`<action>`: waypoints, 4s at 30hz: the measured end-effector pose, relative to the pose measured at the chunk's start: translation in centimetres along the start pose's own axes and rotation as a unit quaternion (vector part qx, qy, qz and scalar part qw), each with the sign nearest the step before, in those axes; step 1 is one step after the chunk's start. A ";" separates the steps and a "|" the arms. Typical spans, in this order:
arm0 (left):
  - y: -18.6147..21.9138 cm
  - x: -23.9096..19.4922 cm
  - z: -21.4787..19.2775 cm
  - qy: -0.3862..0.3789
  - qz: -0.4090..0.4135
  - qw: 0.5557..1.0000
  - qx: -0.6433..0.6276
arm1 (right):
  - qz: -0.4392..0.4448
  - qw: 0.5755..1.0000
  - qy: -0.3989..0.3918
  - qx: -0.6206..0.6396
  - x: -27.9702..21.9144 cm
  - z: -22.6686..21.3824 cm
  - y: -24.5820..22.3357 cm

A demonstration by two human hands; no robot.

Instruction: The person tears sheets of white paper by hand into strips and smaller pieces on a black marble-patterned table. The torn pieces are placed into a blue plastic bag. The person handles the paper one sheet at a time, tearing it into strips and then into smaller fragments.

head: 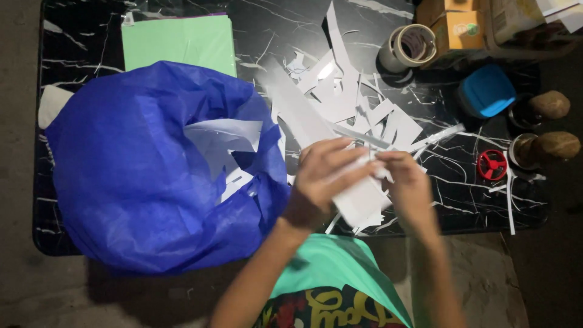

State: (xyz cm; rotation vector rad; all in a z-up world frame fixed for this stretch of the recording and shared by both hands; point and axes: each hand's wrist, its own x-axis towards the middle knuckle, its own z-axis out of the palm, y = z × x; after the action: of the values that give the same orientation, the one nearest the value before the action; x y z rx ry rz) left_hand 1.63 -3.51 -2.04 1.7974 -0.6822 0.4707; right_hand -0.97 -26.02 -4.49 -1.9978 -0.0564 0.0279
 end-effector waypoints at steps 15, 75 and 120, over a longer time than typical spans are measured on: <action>-2.3 3.5 -1.6 -0.178 -0.153 0.959 0.157 | 0.122 0.977 -0.016 0.174 4.2 -3.6 -2.5; -5.4 -3.1 5.0 -0.142 -0.464 0.774 -0.406 | -0.037 0.920 0.152 0.360 8.7 3.9 5.3; -5.2 -3.8 -3.6 0.064 -0.537 0.835 -0.101 | -0.042 0.996 -0.075 0.009 9.9 13.4 -3.2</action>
State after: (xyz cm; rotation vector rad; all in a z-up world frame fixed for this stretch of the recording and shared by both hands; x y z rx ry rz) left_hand 2.20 1.97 -7.01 1.6297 0.4116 -0.2478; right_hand 8.26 -11.97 -7.12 -1.9700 -0.2349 0.1240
